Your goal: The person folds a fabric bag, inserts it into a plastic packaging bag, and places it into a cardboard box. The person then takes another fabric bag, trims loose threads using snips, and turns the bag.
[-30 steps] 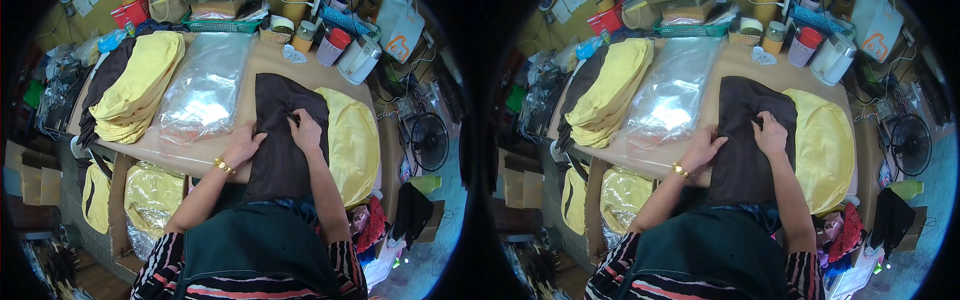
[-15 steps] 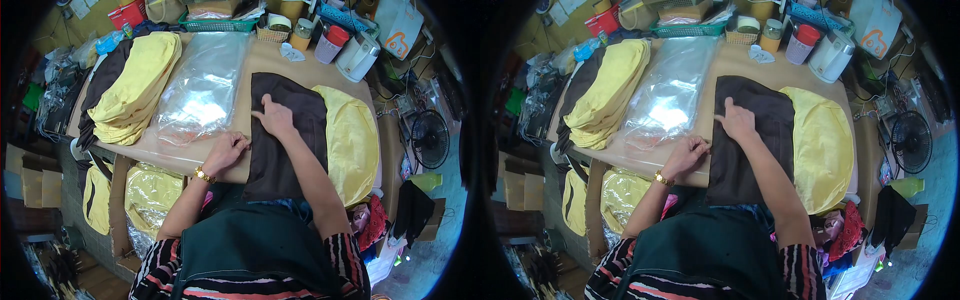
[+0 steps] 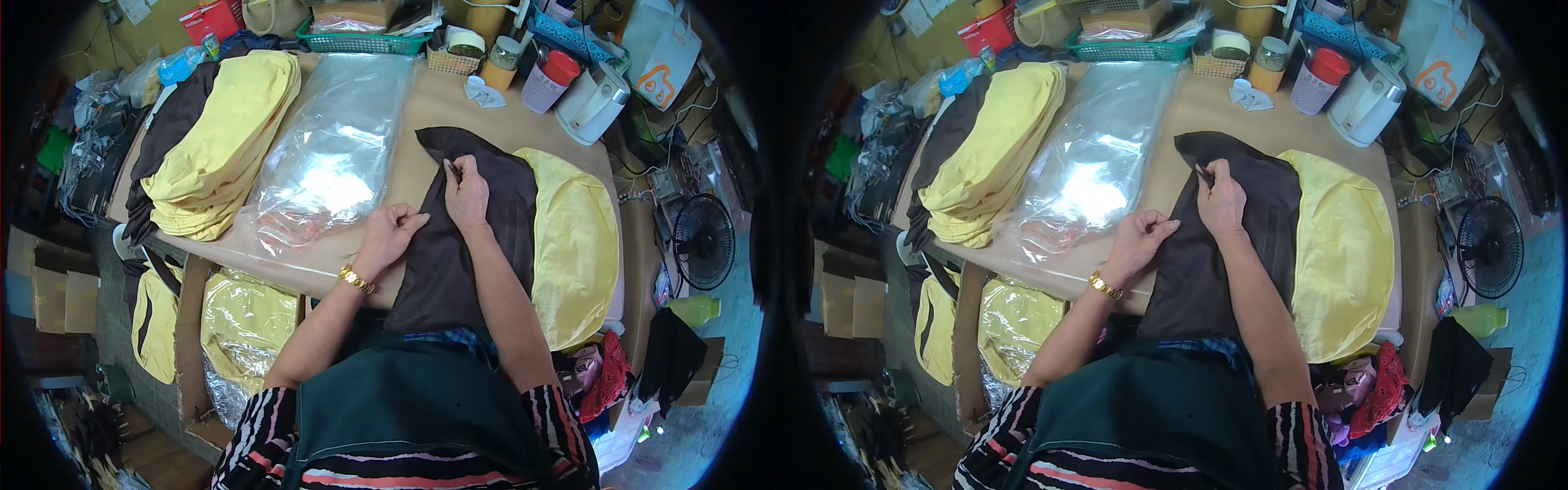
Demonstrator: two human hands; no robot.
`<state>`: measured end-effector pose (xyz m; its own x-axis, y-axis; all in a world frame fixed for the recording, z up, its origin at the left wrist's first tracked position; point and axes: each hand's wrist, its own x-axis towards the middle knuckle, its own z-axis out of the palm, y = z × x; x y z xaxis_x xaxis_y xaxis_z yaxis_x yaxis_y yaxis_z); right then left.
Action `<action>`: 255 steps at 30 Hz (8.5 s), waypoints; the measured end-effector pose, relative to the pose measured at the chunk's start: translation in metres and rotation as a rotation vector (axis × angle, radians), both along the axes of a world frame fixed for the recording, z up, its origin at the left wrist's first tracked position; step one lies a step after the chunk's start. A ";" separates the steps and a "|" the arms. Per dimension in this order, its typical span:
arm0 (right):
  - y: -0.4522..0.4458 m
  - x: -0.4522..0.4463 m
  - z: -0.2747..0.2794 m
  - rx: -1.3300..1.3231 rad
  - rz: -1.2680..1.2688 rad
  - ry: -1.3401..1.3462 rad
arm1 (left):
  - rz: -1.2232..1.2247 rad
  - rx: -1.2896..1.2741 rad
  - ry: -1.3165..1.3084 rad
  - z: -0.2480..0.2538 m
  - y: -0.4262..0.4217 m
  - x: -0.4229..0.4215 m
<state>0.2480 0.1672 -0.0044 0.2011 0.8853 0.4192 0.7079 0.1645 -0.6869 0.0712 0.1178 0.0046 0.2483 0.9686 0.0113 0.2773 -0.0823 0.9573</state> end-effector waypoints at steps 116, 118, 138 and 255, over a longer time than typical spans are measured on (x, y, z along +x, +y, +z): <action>-0.072 -0.023 0.093 -0.119 0.348 -0.497 | -0.077 -0.325 -0.286 0.000 -0.001 -0.014; -0.070 -0.027 0.091 -0.112 0.360 -0.528 | -0.077 -0.319 -0.288 -0.002 -0.001 -0.014; -0.077 -0.027 0.091 -0.175 0.229 -0.429 | -0.055 -0.329 -0.357 -0.001 0.001 -0.017; -0.074 -0.046 0.114 -0.175 0.339 -0.544 | -0.106 -0.250 -0.664 -0.006 0.015 -0.027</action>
